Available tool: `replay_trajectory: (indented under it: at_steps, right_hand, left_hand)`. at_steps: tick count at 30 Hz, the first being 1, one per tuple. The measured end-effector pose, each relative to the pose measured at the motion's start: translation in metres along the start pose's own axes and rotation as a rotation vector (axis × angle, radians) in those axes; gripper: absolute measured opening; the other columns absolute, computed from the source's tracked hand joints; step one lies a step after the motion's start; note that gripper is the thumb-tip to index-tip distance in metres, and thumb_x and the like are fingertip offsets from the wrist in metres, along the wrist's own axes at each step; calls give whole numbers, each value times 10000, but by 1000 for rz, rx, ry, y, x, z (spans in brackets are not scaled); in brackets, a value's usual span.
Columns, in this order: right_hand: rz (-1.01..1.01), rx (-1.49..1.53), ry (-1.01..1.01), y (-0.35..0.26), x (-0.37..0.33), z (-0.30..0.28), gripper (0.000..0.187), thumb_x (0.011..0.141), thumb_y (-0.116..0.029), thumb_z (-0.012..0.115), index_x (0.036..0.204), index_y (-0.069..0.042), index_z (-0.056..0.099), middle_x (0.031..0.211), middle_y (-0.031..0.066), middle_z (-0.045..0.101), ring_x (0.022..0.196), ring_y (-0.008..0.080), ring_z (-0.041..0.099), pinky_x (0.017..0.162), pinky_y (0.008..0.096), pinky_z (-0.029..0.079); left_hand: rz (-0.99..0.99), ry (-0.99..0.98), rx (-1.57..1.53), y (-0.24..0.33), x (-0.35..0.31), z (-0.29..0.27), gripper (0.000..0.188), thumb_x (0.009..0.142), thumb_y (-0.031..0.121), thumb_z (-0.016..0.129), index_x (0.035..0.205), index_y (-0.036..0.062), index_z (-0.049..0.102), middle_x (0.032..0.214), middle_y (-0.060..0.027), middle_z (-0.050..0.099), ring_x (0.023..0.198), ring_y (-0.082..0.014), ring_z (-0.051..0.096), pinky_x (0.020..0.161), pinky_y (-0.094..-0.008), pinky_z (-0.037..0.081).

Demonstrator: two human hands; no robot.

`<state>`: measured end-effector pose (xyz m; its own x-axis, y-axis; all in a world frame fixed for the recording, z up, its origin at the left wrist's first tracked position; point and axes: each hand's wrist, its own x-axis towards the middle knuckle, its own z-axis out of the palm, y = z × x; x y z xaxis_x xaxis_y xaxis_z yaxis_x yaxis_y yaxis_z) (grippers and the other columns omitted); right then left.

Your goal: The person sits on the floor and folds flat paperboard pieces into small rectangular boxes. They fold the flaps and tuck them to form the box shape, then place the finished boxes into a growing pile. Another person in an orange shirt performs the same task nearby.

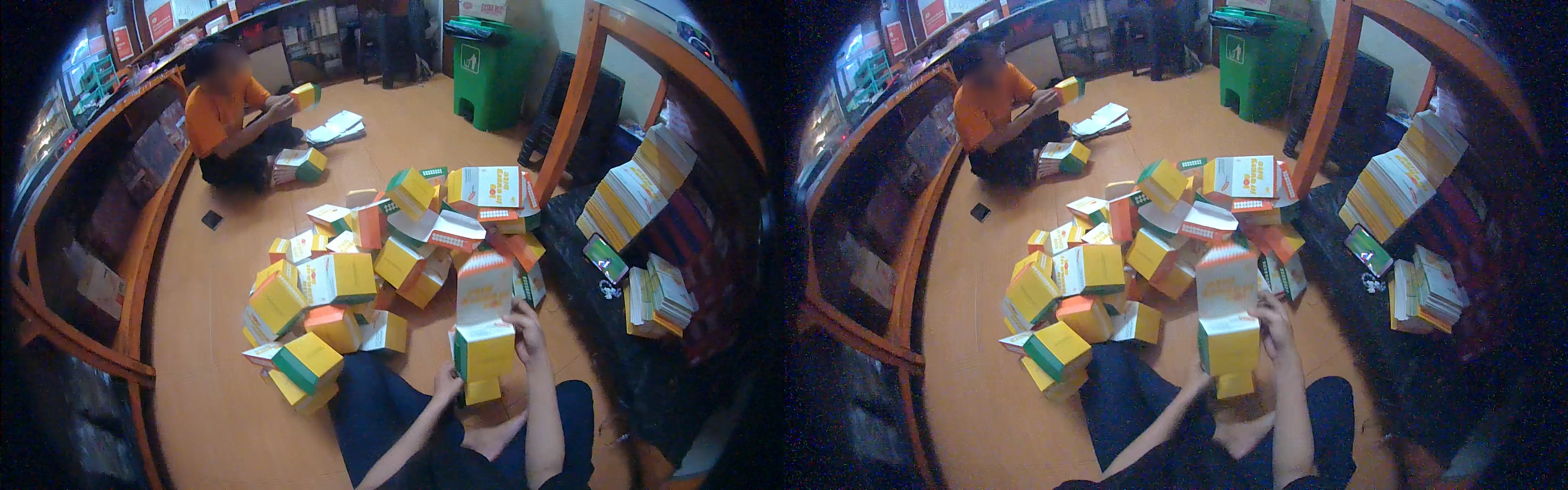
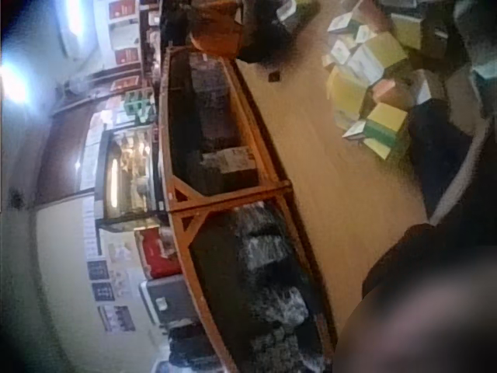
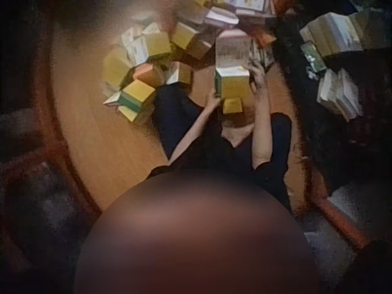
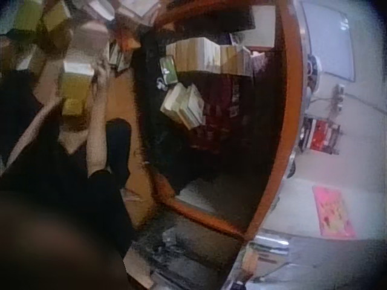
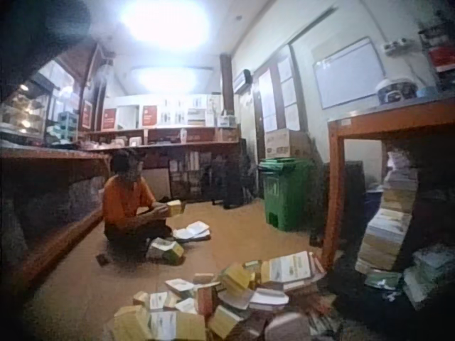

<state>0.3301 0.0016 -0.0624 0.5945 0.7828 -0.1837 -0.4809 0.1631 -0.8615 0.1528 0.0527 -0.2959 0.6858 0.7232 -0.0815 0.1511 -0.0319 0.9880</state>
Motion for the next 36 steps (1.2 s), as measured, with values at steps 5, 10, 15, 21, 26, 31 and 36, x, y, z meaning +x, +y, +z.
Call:
replay_trajectory:
  at_steps: [5, 10, 15, 21, 26, 31, 36]
  right_hand:
    - [249, -389, 107, 51, -29, -72, 279, 784, -20, 653, 1063, -36, 656, 966, 72, 695, 889, 170, 674, 820, 270, 524]
    - [165, -401, 185, 106, -32, -89, 218, 761, -15, 659, 974, -20, 706, 868, 44, 692, 798, 150, 654, 751, 273, 511]
    - [-9, -621, 299, 127, -29, -94, 203, 785, -32, 662, 975, 11, 717, 904, 50, 717, 831, 161, 653, 763, 291, 507]
    - [-191, -996, 411, 132, -28, -95, 312, 755, -161, 690, 1029, -15, 720, 978, 206, 646, 948, 342, 624, 873, 426, 498]
    - [71, -861, 296, 131, -17, -102, 295, 781, -176, 630, 1006, -5, 714, 973, 233, 683, 949, 356, 653, 851, 425, 506]
    - [43, -996, 362, 144, -12, -112, 262, 735, -184, 654, 921, -15, 728, 851, 195, 714, 804, 305, 687, 764, 404, 527]
    - [110, -931, 406, 144, -19, -111, 252, 711, -187, 656, 868, -8, 739, 823, 215, 714, 783, 338, 697, 750, 420, 533]
  left_hand:
    - [-283, 3, 2, 13, 2, -7, 288, 845, 99, 710, 1130, 56, 713, 1042, -88, 720, 949, -193, 690, 852, -319, 541]
    - [-84, 85, -411, 36, 0, -11, 292, 915, 119, 644, 1195, 43, 672, 1107, -97, 695, 1002, -179, 647, 908, -316, 503]
    - [-90, -113, -173, 45, -5, -14, 340, 969, 273, 620, 1173, 3, 651, 1146, -139, 644, 986, -194, 618, 861, -329, 495]
    - [110, -29, 150, 55, -14, -7, 394, 980, 355, 614, 1093, -19, 670, 987, -144, 602, 915, -268, 608, 816, -362, 486]
    - [118, 48, 153, 54, -12, -6, 362, 973, 330, 635, 1048, -20, 691, 927, -148, 619, 876, -257, 617, 782, -367, 499]
    - [-299, 43, 10, 72, -15, -2, 408, 947, 379, 677, 1012, -22, 720, 788, -92, 678, 705, -156, 643, 641, -306, 525]
    - [-440, 166, 58, 91, -20, 0, 428, 900, 394, 734, 1046, -8, 725, 753, -67, 698, 659, -128, 644, 599, -295, 525]
